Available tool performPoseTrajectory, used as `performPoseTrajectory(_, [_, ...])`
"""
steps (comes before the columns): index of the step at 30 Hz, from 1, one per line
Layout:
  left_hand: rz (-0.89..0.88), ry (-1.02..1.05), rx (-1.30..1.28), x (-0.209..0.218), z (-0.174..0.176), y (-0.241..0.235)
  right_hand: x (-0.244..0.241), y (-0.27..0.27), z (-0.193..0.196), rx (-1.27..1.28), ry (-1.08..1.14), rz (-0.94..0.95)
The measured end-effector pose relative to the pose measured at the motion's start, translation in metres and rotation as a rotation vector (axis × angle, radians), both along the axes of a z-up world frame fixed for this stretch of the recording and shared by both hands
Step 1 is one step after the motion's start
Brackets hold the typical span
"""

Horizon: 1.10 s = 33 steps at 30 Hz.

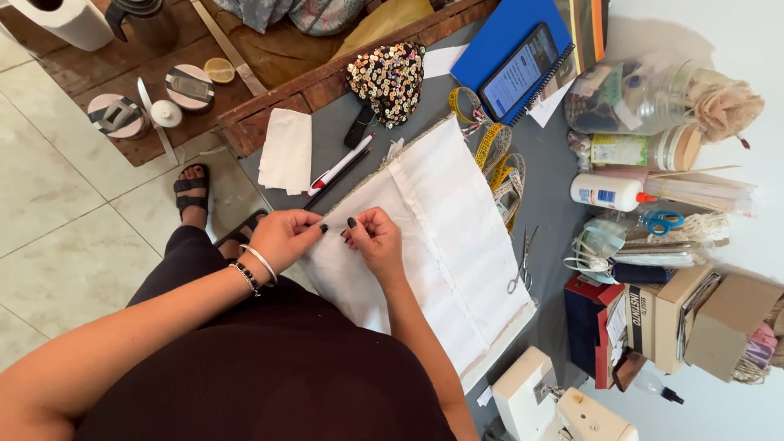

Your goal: A person is measuring a piece of white and striped fabric with a tape measure and pinning it on a work table, likely preparing it for sewing.

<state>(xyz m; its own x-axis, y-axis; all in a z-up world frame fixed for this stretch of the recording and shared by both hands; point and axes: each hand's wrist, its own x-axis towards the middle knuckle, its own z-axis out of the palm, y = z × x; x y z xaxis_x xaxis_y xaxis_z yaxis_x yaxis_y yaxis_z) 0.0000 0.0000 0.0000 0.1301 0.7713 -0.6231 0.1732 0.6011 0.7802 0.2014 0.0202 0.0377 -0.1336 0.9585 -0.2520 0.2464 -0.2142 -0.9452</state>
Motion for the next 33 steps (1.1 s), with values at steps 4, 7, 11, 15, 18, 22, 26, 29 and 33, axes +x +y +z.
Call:
performPoseTrajectory(4, [0.017,-0.047,-0.017,-0.003,0.003,0.001,0.001,0.001,0.001,0.008,-0.010,0.014])
performPoseTrajectory(7, [0.024,-0.081,-0.028,-0.003,0.001,-0.001,-0.001,0.002,0.003,0.017,-0.024,0.018])
performPoseTrajectory(11, [0.022,-0.094,-0.045,-0.003,0.003,0.001,-0.002,0.000,0.000,0.045,-0.115,0.022])
performPoseTrajectory(15, [0.023,-0.125,-0.041,-0.004,0.011,0.003,-0.010,-0.003,0.001,0.075,-0.214,0.062])
performPoseTrajectory(18, [0.025,-0.149,-0.038,-0.003,0.003,0.000,-0.008,0.001,0.003,0.021,-0.121,0.081])
performPoseTrajectory(22, [0.102,-0.272,-0.031,-0.005,0.001,-0.008,0.000,0.004,0.010,-0.073,-0.029,0.101])
performPoseTrajectory(26, [-0.044,-0.056,0.068,-0.003,0.003,0.000,0.004,0.012,0.009,-0.151,-0.002,0.137])
performPoseTrajectory(29, [-0.080,0.014,0.072,0.001,0.001,-0.002,0.002,0.011,0.009,-0.171,0.001,0.105])
performPoseTrajectory(33, [-0.084,-0.005,0.045,0.002,-0.002,-0.002,-0.008,0.008,0.013,-0.096,-0.043,-0.012])
